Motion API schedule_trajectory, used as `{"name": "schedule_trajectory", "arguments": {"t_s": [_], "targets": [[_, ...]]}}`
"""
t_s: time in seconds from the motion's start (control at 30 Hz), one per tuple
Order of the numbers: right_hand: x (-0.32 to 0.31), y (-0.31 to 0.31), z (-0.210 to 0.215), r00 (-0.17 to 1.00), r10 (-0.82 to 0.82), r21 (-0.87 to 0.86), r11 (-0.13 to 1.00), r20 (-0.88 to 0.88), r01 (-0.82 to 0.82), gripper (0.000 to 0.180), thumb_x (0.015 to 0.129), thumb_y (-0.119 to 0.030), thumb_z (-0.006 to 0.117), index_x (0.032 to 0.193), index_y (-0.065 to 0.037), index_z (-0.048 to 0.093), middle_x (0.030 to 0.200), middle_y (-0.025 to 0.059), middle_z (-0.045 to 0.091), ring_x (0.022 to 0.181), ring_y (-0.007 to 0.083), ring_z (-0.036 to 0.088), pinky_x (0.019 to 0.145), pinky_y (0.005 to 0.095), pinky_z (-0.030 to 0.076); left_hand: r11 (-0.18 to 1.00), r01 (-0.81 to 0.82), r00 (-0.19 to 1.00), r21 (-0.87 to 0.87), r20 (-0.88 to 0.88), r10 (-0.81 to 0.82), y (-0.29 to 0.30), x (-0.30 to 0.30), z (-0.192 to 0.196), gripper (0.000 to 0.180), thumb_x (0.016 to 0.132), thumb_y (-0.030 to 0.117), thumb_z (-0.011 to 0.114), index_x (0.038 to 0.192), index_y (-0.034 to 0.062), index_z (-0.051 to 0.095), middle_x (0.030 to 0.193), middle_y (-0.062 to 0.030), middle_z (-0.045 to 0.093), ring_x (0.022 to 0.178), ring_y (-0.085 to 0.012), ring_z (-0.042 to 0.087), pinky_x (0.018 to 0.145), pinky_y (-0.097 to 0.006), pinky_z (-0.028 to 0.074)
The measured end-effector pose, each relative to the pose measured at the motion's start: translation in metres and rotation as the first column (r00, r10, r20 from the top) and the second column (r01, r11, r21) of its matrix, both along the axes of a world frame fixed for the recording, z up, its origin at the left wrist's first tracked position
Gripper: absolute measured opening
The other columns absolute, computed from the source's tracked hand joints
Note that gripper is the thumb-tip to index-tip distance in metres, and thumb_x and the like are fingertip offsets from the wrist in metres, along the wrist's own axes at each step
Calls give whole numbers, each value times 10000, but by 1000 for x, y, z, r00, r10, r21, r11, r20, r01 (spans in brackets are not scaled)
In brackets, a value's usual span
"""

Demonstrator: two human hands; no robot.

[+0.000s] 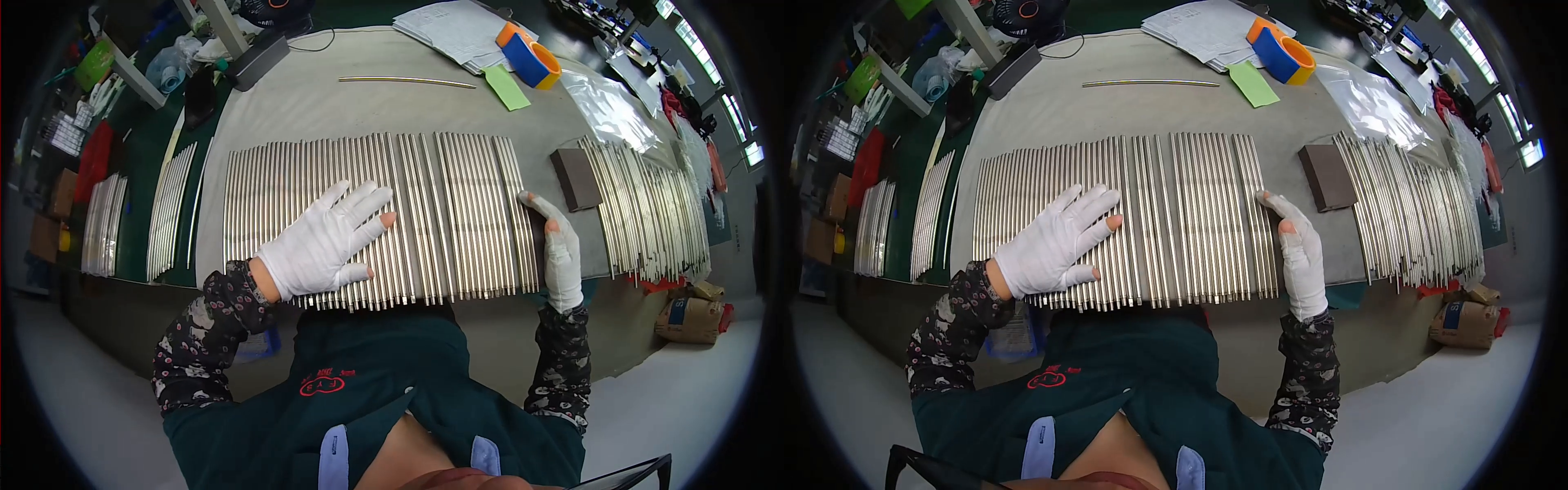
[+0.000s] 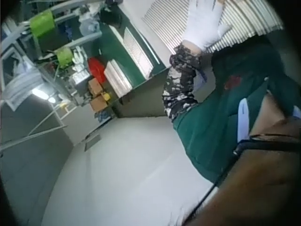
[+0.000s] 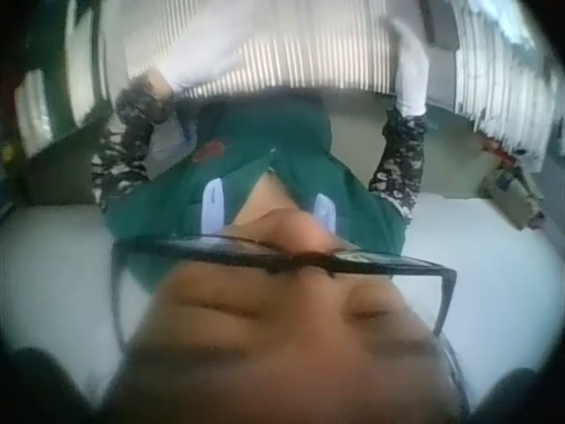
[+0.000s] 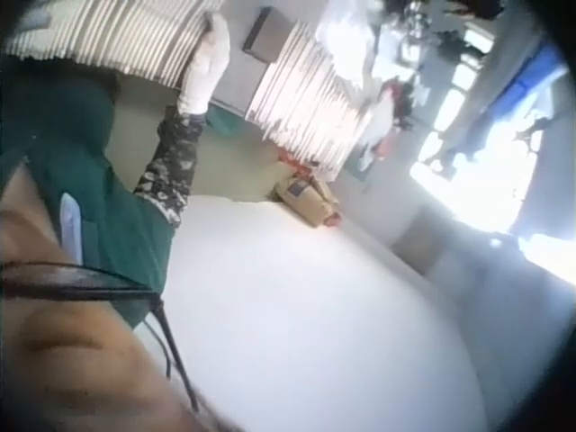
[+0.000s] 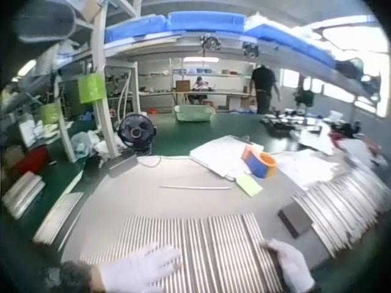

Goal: Sanding or cleaning a large set of thin metal or wooden rods laid out on a table using a sanding block.

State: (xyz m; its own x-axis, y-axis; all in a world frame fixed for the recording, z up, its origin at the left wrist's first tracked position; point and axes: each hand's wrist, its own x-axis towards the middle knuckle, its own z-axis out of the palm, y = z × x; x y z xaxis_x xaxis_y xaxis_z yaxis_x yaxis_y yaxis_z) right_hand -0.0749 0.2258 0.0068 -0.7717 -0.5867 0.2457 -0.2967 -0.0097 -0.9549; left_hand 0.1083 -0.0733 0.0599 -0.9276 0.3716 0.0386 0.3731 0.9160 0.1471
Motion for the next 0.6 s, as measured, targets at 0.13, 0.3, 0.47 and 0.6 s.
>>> {"name": "schedule_trajectory", "arguments": {"t_s": [0.13, 0.3, 0.47, 0.6], "targets": [[-2, -2, 5, 999, 6, 38, 999, -45, -4, 528, 990, -404, 440, 1241, 48, 548, 1243, 148, 595, 1208, 239, 515, 1091, 359, 302, 997, -16, 997, -78, 72, 22, 2, -6, -2, 813, 813, 464, 579, 1447, 61, 267, 1483, -241, 273, 1353, -419, 295, 1118, -543, 199], [-1, 0, 7, 1000, 6, 53, 999, -16, -5, 596, 973, -465, 447, 1261, 49, 535, 1265, 153, 580, 1205, 238, 510, 1081, 355, 310, 998, 43, 997, -42, 69, -40, 20, -29, -2, 791, 792, 504, 597, 1390, 48, 353, 1460, -213, 321, 1358, -366, 312, 1115, -545, 208], [-2, 0, 3, 1000, -15, 41, 999, 16, 14, 609, 967, -469, 461, 1265, 58, 529, 1271, 156, 574, 1206, 231, 506, 1076, 351, 317, 998, 45, 998, -33, -34, -46, -14, -22, 9, 769, 870, 614, 416, 1425, 88, 334, 1457, -217, 330, 1366, -382, 302, 1115, -556, 193], [2, 0, 8, 1000, -19, 60, 998, -12, 20, 578, 988, -428, 436, 1269, 70, 520, 1276, 158, 569, 1213, 227, 499, 1077, 345, 314, 968, -235, 966, -93, -129, 222, -84, 17, 8, 788, 913, 664, 277, 1479, 115, 264, 1487, -212, 296, 1369, -398, 288, 1121, -536, 195]]}}
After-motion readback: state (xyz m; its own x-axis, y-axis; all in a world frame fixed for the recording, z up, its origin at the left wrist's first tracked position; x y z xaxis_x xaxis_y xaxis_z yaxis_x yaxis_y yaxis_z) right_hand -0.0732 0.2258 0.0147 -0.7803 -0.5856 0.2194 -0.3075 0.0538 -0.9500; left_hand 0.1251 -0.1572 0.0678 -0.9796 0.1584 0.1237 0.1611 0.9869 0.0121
